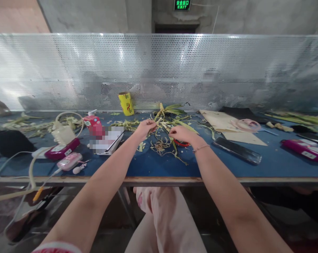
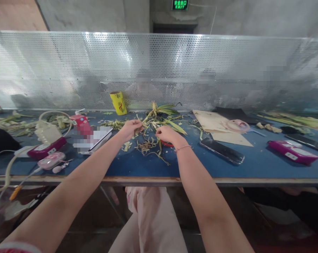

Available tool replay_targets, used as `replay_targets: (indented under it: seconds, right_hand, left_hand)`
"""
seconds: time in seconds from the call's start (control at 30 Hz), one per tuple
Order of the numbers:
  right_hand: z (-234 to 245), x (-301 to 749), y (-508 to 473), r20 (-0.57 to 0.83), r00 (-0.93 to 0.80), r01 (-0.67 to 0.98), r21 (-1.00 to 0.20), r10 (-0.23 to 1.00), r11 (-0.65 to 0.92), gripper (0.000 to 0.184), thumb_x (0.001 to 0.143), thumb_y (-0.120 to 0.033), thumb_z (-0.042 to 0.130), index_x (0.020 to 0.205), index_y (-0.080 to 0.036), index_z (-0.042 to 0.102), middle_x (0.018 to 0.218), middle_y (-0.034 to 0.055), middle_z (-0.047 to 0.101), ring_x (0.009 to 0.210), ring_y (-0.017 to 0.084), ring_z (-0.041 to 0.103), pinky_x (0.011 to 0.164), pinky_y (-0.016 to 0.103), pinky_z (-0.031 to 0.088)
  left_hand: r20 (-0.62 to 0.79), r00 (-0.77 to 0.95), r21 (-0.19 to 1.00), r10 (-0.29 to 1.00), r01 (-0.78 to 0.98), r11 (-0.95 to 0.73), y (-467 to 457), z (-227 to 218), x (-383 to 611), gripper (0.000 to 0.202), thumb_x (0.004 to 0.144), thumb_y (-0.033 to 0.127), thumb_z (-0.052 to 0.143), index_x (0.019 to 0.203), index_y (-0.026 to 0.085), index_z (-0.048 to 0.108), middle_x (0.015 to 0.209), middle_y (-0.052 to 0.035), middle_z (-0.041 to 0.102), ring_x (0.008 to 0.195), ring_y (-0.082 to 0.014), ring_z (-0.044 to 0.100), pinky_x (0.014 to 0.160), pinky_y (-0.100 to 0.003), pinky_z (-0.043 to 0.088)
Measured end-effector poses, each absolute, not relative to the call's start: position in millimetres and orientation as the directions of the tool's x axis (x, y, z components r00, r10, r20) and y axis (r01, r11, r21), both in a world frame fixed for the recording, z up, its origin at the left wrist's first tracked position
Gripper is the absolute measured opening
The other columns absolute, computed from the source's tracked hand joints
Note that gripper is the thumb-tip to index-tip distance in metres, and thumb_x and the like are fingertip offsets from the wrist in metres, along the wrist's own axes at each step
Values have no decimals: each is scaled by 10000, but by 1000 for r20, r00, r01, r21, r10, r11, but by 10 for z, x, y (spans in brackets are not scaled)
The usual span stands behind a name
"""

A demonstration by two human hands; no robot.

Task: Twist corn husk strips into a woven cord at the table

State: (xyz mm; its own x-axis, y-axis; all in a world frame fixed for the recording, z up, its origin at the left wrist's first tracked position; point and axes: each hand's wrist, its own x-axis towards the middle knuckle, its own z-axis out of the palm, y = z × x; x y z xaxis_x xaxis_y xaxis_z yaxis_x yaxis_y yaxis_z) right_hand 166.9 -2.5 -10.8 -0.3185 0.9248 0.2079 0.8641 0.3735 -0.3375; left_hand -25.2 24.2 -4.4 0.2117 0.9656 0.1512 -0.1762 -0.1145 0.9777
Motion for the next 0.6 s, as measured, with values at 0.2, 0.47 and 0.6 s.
replay_targets:
  seconds: [0.2,0.47,0.6]
  right_hand:
    - [-101,1654,-79,94,-326,894,-293,941,339,112,674,-287,640,670,-176,648,726,33,668,631,148,572,571,249,402]
    - [-163,1619,-37,32,-363,905,-227,931,361,84,725,-181,590,726,-161,671,816,88,688,723,183,612,648,267,440]
    - [-111,1651,-74,76,-375,890,-248,924,382,119,739,-153,542,764,-166,658,878,70,687,788,173,614,696,253,439]
  left_hand:
    - [159,217,981,963,-148,-129,237,-43,-242,96,715,64,592,669,103,517,613,-15,577,568,-68,563,611,-213,428]
    - [144,218,987,965,-104,-124,292,-95,-225,97,692,83,621,694,111,528,580,4,565,551,-63,551,597,-206,427]
    - [129,200,989,971,-96,-112,230,-51,-210,122,680,82,632,681,115,515,571,15,553,541,-59,542,611,-214,436]
